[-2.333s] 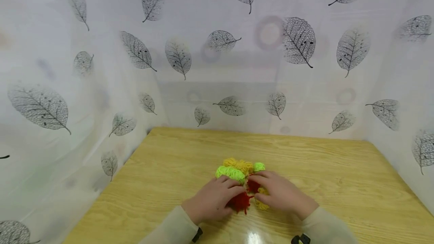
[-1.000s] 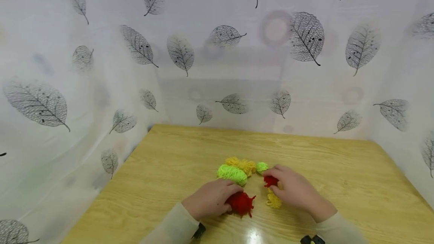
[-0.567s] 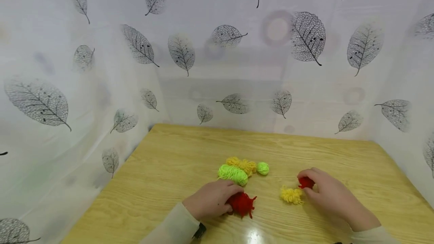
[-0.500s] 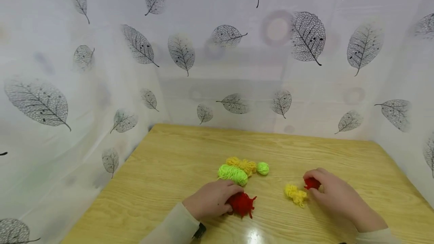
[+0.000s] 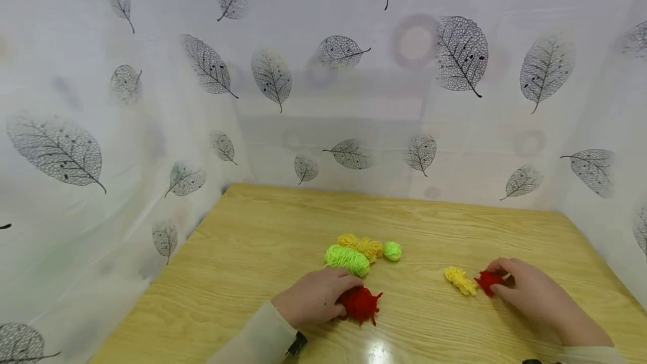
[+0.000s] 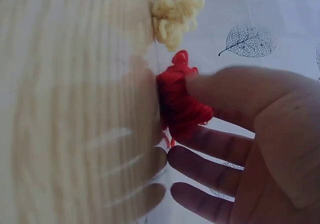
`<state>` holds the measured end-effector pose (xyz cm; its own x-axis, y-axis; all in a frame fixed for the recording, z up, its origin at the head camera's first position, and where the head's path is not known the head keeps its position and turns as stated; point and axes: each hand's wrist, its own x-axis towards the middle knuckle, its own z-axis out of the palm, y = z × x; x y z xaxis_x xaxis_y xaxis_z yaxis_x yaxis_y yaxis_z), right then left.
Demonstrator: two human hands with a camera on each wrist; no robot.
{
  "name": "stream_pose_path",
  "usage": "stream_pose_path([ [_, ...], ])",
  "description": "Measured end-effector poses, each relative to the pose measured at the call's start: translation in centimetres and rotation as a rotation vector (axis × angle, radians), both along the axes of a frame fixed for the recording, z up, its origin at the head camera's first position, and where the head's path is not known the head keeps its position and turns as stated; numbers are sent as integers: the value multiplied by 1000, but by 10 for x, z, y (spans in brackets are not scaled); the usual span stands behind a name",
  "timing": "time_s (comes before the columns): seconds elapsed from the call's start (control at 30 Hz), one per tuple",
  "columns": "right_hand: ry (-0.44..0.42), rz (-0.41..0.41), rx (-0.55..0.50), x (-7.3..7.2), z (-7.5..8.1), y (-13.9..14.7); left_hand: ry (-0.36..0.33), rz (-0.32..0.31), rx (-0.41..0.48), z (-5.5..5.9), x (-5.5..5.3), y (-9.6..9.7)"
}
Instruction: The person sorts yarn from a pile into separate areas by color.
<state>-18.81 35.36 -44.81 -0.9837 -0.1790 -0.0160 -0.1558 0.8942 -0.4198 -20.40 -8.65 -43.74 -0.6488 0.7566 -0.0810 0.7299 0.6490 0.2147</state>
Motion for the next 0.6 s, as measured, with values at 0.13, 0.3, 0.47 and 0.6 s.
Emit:
stream_pose_path([
  [0.13, -23, 6, 2, 0, -2, 2, 3, 2, -2, 1, 1, 0],
  [0.3, 6, -37, 41, 0, -4, 13, -2, -1, 1, 2, 1, 0],
  [0.47, 21, -58, 56, -1, -4, 27, -6, 1, 11, 1, 0, 0],
  [0.6, 10, -55, 45, -2, -5, 29, -11, 4, 18, -1, -1, 1],
])
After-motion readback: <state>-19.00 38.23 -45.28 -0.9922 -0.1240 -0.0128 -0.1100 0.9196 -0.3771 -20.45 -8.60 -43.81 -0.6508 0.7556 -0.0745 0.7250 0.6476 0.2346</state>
